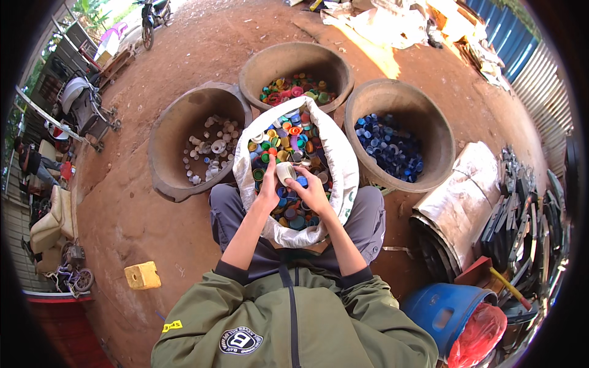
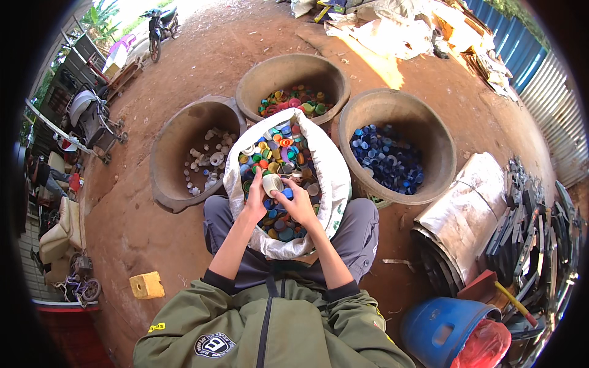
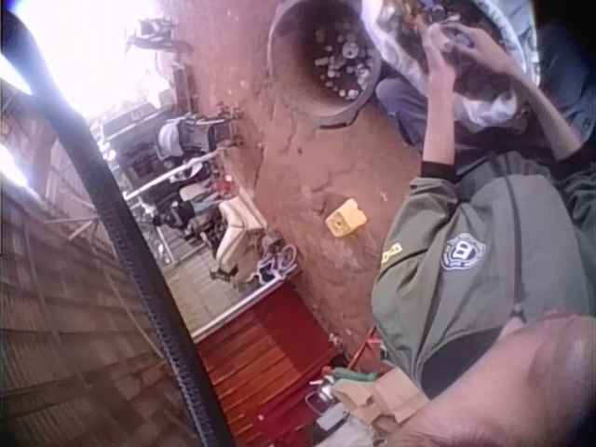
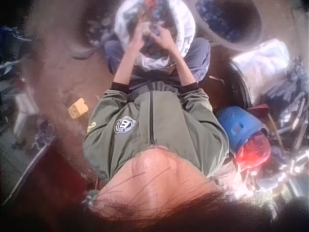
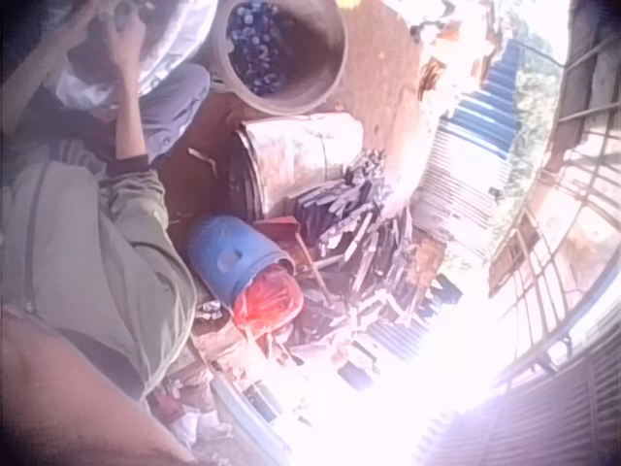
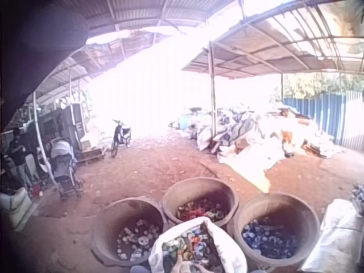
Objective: The person sorts plastic bottle caps from a white sack into three separate large circular containers based on color, picking up and moving the caps by hand.
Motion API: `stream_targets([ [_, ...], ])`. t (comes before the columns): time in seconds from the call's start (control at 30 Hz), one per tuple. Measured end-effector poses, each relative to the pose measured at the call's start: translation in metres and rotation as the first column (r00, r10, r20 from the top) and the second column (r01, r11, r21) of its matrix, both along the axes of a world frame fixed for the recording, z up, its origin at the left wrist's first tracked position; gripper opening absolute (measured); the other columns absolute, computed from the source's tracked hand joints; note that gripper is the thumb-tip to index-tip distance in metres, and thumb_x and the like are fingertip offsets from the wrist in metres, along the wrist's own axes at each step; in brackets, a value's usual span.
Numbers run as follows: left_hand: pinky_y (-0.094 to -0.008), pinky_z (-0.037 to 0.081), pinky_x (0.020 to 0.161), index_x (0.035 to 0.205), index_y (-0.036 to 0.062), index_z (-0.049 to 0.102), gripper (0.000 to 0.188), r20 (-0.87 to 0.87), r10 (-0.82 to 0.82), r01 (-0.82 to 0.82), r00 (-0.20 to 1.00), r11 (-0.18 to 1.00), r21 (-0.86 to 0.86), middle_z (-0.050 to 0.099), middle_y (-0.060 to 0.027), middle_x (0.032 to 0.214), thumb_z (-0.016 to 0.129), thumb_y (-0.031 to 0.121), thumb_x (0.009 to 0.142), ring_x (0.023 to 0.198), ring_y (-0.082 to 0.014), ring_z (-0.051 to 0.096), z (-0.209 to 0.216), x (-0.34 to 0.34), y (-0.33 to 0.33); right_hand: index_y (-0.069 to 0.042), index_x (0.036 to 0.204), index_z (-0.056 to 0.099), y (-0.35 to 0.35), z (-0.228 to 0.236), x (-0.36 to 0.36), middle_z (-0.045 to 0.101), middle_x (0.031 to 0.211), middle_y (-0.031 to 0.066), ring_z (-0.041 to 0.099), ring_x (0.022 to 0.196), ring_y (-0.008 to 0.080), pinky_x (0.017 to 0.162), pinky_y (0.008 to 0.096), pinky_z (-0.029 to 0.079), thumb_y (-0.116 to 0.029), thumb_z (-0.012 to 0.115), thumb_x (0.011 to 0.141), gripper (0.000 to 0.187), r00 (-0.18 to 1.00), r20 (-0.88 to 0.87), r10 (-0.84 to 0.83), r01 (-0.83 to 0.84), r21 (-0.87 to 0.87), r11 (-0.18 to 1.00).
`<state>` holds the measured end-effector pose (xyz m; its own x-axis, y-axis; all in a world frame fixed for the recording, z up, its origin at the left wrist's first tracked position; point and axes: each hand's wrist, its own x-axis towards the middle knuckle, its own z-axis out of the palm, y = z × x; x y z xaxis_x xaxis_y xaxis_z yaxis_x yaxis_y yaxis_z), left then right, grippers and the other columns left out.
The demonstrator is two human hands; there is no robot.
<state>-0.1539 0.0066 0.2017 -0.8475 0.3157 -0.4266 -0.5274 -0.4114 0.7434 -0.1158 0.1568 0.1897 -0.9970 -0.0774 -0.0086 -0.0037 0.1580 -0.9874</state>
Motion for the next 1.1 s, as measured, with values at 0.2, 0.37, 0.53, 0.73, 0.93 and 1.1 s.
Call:
stream_targets([
  [0.2,-0.0202,0.039,0.051,0.110,0.0124,0.061,0.032,-0.044,-0.070,0.072,0.997,0.997,0.030,0.065,0.0019,0.092,0.046,0.038,0.100,0.076,-0.0070,0.059,-0.011,0.001,-0.009,-0.007,0.104,0.062,0.014,0.007,0.001,0.056,0.076,-0.0016,0.053,0.067,0.0081,0.053,0.0238,0.041,-0.041,0.058,0.094,0.036,0.915,0.349,0.203,0.102,-0.686,0.721],
  [0.37,-0.0184,0.038,0.049,0.107,0.0103,0.061,0.023,0.065,0.017,-0.025,0.998,0.991,0.130,0.062,0.0023,0.090,0.053,0.029,0.098,0.070,-0.0065,0.052,-0.018,-0.002,-0.007,-0.008,0.099,0.061,0.019,0.006,0.000,0.054,0.074,-0.0022,0.053,0.066,0.0083,0.051,0.0243,0.040,-0.043,0.058,0.094,0.035,0.904,0.349,0.248,0.100,-0.735,0.671],
  [0.53,-0.0178,0.039,0.047,0.105,0.0093,0.059,0.012,0.104,0.095,-0.104,0.990,0.991,0.080,0.060,0.0003,0.090,0.059,0.016,0.095,0.070,-0.0070,0.052,-0.031,-0.005,-0.015,-0.008,0.096,0.060,0.020,0.025,-0.018,0.054,0.073,-0.0019,0.052,0.060,0.0085,0.046,0.0220,0.037,-0.044,0.059,0.093,0.036,0.909,0.387,0.154,0.135,-0.625,0.769],
  [0.73,-0.0183,0.040,0.048,0.109,0.0074,0.057,0.017,0.093,0.063,-0.073,0.994,0.992,0.100,0.058,-0.0018,0.091,0.060,0.014,0.094,0.072,-0.0089,0.054,-0.041,-0.003,-0.016,-0.008,0.079,0.059,0.015,0.087,-0.138,0.058,0.067,0.0027,0.053,0.049,0.0119,0.039,0.0248,0.039,-0.049,0.061,0.089,0.042,0.956,0.257,-0.143,0.276,-0.613,0.740],
  [0.93,-0.0188,0.040,0.048,0.110,0.0068,0.057,0.018,0.072,0.028,-0.037,0.997,0.992,0.123,0.057,-0.0020,0.091,0.059,0.015,0.095,0.074,-0.0091,0.053,-0.041,-0.001,-0.020,-0.006,0.081,0.057,0.024,0.091,-0.178,0.057,0.070,0.0046,0.052,0.051,0.0148,0.045,0.0267,0.043,-0.051,0.058,0.091,0.046,0.945,0.275,-0.176,0.293,-0.475,0.830],
  [1.1,-0.0187,0.040,0.049,0.111,0.0070,0.059,0.016,0.058,0.077,-0.083,0.995,0.988,0.128,0.058,-0.0016,0.094,0.054,0.015,0.097,0.074,-0.0091,0.053,-0.032,0.000,-0.022,-0.001,0.104,0.061,0.020,0.045,-0.104,0.056,0.075,0.0013,0.056,0.063,0.0103,0.049,0.0251,0.043,-0.047,0.061,0.091,0.047,0.944,0.304,-0.131,0.274,-0.499,0.822],
])
